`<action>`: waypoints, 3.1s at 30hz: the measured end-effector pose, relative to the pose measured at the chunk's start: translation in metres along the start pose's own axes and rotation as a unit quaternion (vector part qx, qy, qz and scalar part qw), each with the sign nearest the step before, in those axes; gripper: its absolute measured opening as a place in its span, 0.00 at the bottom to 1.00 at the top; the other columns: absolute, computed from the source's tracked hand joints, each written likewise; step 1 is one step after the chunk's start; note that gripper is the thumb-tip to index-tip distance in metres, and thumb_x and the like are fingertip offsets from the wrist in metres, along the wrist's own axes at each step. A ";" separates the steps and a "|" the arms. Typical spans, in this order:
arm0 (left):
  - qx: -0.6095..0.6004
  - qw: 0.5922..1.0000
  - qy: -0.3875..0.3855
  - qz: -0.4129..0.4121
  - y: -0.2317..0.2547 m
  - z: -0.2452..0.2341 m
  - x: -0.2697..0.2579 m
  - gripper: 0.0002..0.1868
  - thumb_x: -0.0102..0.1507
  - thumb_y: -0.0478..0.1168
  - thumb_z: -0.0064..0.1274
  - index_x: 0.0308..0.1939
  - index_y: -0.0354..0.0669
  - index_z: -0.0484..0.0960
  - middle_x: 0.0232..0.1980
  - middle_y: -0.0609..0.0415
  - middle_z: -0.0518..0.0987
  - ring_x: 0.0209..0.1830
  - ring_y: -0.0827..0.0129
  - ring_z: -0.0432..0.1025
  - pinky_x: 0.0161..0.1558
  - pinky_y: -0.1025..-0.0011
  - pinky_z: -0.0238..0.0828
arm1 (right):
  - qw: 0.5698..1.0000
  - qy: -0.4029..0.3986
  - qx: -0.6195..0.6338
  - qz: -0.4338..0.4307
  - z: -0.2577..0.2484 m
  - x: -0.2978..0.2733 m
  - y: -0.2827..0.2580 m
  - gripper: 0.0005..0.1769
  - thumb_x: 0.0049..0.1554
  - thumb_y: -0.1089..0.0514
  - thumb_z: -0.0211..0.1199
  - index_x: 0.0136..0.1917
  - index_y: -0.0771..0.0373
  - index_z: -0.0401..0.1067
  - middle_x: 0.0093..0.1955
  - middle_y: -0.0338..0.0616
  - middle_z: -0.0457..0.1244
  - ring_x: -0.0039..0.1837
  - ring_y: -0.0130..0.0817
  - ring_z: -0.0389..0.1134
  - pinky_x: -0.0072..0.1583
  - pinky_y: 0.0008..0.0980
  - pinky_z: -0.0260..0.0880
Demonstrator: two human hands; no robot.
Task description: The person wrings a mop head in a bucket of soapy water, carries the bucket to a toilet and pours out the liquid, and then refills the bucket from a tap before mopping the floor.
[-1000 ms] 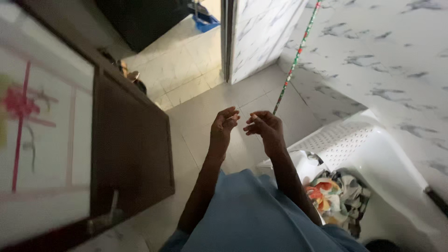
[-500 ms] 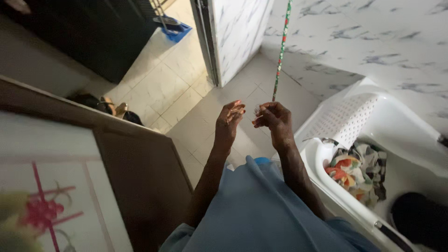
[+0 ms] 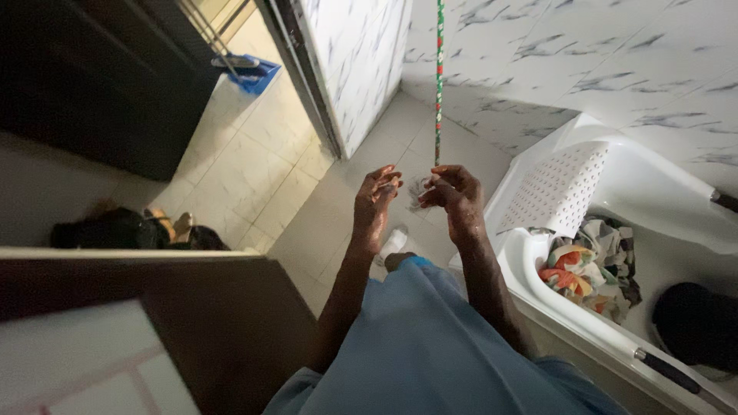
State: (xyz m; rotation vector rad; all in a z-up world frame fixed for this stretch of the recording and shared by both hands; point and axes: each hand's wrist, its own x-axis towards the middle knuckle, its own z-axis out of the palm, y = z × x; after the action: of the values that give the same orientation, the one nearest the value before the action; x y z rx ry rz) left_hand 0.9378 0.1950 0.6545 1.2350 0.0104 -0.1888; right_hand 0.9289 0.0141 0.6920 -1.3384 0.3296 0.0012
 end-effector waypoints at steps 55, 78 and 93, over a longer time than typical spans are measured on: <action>-0.033 0.988 -0.104 -0.113 -0.065 0.069 0.669 0.25 0.68 0.44 0.57 0.67 0.39 0.75 0.56 0.53 0.75 0.54 0.68 0.67 0.57 0.65 0.64 | 0.989 0.070 0.127 -0.014 -0.021 0.631 -0.029 0.33 0.59 0.61 0.64 0.74 0.71 0.58 0.72 0.54 0.58 0.69 0.47 0.65 0.64 0.44 0.71; 0.082 0.984 -0.099 -0.128 -0.111 0.094 0.751 0.39 0.64 0.49 0.60 0.76 0.47 0.63 0.74 0.48 0.66 0.75 0.60 0.59 0.68 0.60 0.59 | 0.966 0.100 -0.178 -0.161 -0.050 0.758 0.084 0.24 0.58 0.64 0.67 0.66 0.69 0.66 0.62 0.53 0.65 0.63 0.43 0.71 0.59 0.40 0.76; 0.269 0.917 -0.290 0.056 -0.133 0.127 0.549 0.20 0.68 0.48 0.56 0.60 0.43 0.81 0.43 0.52 0.85 0.39 0.68 0.79 0.41 0.66 0.76 | 0.889 0.295 -0.350 -0.030 -0.102 0.524 0.143 0.15 0.64 0.47 0.59 0.54 0.61 0.73 0.44 0.48 0.71 0.42 0.41 0.72 0.44 0.42 0.72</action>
State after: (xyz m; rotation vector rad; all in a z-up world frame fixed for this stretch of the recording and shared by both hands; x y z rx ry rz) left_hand 1.4466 -0.0424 0.5112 1.6785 -0.6662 -0.4755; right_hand 1.3772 -0.1473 0.4126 -2.0591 0.8598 -0.3786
